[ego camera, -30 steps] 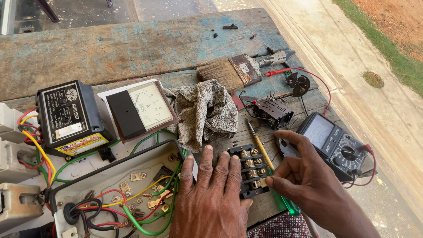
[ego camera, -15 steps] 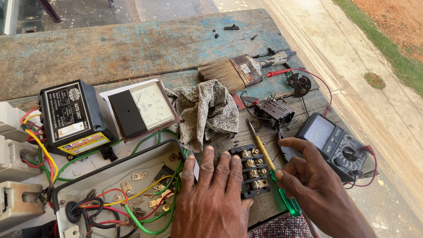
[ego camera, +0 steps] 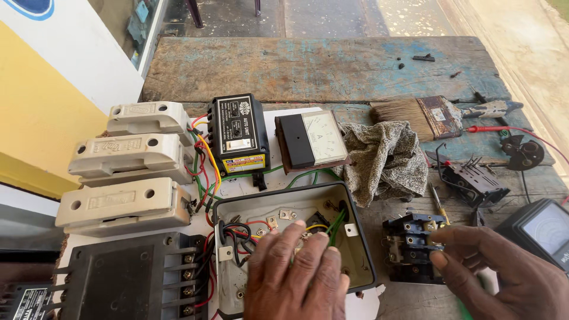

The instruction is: The person wires and secures components inside an electrical box using a screwdriver and by hand. They handle wires, terminals, and small screws while assembling the unit on a workbench.

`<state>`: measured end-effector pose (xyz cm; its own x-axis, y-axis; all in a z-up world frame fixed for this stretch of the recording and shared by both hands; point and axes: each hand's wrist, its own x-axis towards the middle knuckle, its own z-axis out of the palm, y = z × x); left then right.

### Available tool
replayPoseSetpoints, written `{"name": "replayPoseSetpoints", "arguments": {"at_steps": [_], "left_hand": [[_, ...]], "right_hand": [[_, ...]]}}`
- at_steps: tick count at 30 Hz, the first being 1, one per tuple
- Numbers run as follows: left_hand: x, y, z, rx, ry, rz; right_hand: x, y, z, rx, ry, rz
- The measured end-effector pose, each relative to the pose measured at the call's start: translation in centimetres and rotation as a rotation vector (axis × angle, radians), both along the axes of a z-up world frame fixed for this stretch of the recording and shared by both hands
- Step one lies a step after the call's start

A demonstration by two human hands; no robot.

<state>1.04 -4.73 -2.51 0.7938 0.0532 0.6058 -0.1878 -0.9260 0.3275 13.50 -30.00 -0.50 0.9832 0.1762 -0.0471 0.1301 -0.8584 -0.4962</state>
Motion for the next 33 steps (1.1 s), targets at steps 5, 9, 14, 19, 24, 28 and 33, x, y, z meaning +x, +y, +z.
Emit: {"name": "replayPoseSetpoints", "arguments": {"at_steps": [5,9,14,19,24,28,33], "left_hand": [[-3.2,5.9,0.4,0.013,0.037,0.251],[-3.4,6.5,-0.2,-0.055,0.036,0.246],[-3.6,7.1,-1.5,-0.093,0.078,0.123],[-3.4,6.9,-3.1,-0.135,0.086,0.122],[-3.3,6.8,-4.1,-0.124,0.029,0.130],[-3.2,7.1,-3.9,-0.173,0.021,0.108],[-3.4,6.9,-2.9,-0.179,0.048,0.150]], "right_hand": [[0.7,5.3,3.4,0.150,-0.040,0.404],[0.8,10.2,5.0,0.071,0.000,0.513],[0.7,14.7,5.5,0.027,-0.165,0.765],[2.0,16.1,6.3,-0.105,-0.274,0.711],[2.6,16.2,6.5,-0.063,-0.371,0.740],[2.1,17.2,5.8,-0.126,-0.423,0.910],[0.8,19.1,4.9,0.014,-0.233,0.991]]}}
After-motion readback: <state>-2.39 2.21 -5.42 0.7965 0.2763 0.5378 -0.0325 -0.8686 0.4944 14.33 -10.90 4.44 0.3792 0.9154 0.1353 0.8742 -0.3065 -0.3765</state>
